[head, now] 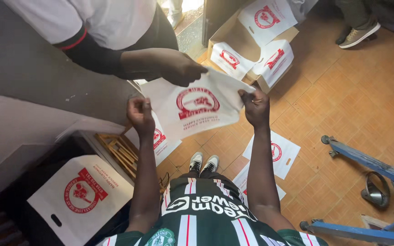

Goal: The person repeatedly places white plastic bags onto a printing press, presses down to imprint a red logo, and hands the printed bags to a coworker. The process is repeated continuously throughout the clip.

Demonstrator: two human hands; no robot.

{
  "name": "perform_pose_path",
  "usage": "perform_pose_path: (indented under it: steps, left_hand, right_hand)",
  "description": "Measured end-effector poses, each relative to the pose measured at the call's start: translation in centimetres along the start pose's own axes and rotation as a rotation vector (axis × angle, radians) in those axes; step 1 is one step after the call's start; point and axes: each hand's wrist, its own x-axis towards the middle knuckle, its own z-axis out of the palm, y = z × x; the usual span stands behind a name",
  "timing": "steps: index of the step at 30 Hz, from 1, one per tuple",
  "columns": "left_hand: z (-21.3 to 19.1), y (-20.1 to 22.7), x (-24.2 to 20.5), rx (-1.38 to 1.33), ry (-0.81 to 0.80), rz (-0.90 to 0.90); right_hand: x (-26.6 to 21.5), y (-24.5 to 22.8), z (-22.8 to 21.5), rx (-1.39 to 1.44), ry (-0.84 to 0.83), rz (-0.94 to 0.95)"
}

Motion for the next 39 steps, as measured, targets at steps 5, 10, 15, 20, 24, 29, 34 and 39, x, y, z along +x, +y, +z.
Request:
perform_pose_path:
  steps: [5,10,15,20,24,29,34,39]
  left_hand:
    - [1.8,-1.8,-2.2,0.032,0.098,0.024]
    - [8.5,-1.5,-5.8,-0.107,-0.225,0.077]
    - [16.0,-1.3,-11.6,-0.314,-0.621,-0.001]
    - [19.9,1.1,-18.4,-0.422,-0.94,-0.078]
    - [21.4,2.7,-24.4,-0.475,-1.136,-0.138]
    - [22.3,5.8,-31.3,-0.502,-1.266,-0.166]
    - [22.5,8.5,-38.4,-0.477,-1.339,-0.213]
    - [22.4,10.3,-44.3,-0.445,-1.423,-0.209]
  right_hand:
    - [-0.9,0.9,-2.1,0.052,0.05,0.027]
    - [-5.4,3.1,-6.5,0.009,0.225,0.066]
    - [-12.4,1.1,-10.8,-0.061,0.431,0.095]
    - [-21.5,0.0,-15.4,-0.15,0.648,0.141]
    - [-28.1,-3.3,-17.6,-0.209,0.833,0.166]
    - [-35.9,-4.1,-20.9,-0.236,0.966,0.187]
    - [-43.4,-5.9,-24.3,-0.268,1.026,0.199]
    - [-50.0,-7.1,-26.5,-0.263,1.122,0.221]
